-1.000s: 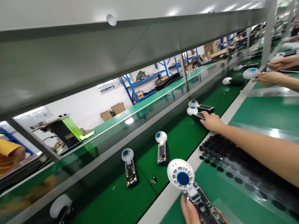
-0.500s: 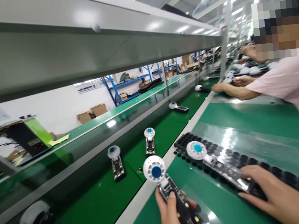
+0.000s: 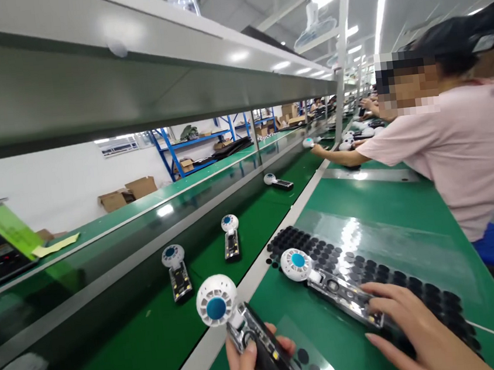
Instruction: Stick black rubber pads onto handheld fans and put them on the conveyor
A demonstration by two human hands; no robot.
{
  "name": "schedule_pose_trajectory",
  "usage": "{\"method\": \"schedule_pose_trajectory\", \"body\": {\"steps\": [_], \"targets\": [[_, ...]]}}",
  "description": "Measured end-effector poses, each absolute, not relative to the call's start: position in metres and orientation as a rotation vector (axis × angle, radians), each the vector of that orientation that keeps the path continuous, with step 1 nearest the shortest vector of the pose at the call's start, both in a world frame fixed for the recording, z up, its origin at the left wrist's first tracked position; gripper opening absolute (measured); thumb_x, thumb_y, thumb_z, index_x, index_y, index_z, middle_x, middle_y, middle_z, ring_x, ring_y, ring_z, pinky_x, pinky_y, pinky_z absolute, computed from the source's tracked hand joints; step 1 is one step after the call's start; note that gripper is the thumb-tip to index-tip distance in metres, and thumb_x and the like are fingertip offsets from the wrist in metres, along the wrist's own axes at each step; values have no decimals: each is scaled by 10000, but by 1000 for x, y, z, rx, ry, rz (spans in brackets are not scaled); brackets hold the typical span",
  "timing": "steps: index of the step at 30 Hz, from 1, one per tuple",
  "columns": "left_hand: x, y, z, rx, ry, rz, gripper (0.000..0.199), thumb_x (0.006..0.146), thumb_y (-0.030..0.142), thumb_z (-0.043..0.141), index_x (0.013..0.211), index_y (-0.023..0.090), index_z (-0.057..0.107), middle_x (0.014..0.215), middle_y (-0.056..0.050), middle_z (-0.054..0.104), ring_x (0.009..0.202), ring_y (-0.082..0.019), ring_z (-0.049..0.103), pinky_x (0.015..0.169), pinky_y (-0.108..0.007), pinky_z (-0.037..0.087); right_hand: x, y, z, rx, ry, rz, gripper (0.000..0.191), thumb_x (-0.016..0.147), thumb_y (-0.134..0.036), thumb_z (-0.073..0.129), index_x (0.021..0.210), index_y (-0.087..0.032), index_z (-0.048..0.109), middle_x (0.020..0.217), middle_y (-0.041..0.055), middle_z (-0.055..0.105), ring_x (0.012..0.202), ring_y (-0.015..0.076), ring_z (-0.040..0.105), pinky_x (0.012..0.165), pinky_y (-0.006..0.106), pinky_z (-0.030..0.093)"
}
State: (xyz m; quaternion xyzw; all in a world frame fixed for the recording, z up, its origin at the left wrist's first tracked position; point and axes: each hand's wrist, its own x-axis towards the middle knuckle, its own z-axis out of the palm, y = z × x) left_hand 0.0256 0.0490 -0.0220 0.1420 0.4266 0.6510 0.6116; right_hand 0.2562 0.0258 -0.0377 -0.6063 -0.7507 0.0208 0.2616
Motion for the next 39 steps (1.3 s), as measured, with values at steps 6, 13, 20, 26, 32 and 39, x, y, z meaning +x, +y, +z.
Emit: {"method": "schedule_pose_trajectory", "body": {"steps": [6, 13, 20, 26, 32, 39], "targets": [[16, 48, -14, 510, 1093, 1491, 317, 793, 309, 481, 1084, 246, 373, 738, 2, 619, 604, -166, 614, 590, -269, 479, 196, 33, -2, -1366, -2393, 733, 241, 834, -157, 437, 999, -264, 576, 1085, 40, 547, 988, 171, 536, 866, 277, 453], [18, 50, -25, 655, 1137, 1329, 392, 824, 323, 435, 1180, 255, 288, 778, -12, 598, 643, -158, 602, 569, -243, 442, 160, 65, -3, -1459, -2537, 762, 258, 735, 1, 475, 878, -161, 616, 980, 77, 567, 929, 224, 506, 807, 346, 421], [19, 53, -22, 681, 1178, 1400, 418, 802, 283, 412, 1186, 214, 262, 628, 1, 593, 550, -180, 601, 552, -272, 446, 165, 72, -3, -1472, -2433, 899, 194, 631, 11, 516, 679, -176, 532, 819, 24, 563, 821, 177, 511, 688, 260, 401], [20, 50, -23, 614, 1171, 1377, 499, 825, 433, 362, 1268, 224, 268, 867, -71, 629, 664, -215, 619, 584, -308, 471, 161, 76, 14, -1180, -2030, 1212, 134, 774, -142, 474, 660, -211, 494, 905, -2, 542, 859, 150, 524, 748, 239, 407], [19, 50, -26, 760, 1282, 1496, 499, 823, 404, 403, 1262, 167, 391, 1329, -73, 416, 1239, -228, 336, 981, -273, 299, 127, 87, 27, -1223, -1925, 1172, 138, 801, -154, 457, 681, -212, 494, 1081, -2, 488, 1006, 173, 473, 832, 273, 378], [21, 49, -25, 760, 1348, 1459, 471, 837, 373, 374, 1262, 173, 406, 1328, -58, 429, 1239, -213, 344, 990, -263, 288, 125, 84, 33, -1258, -2057, 1134, 183, 802, -63, 421, 683, -199, 444, 897, -18, 491, 785, 136, 502, 693, 248, 389]]}}
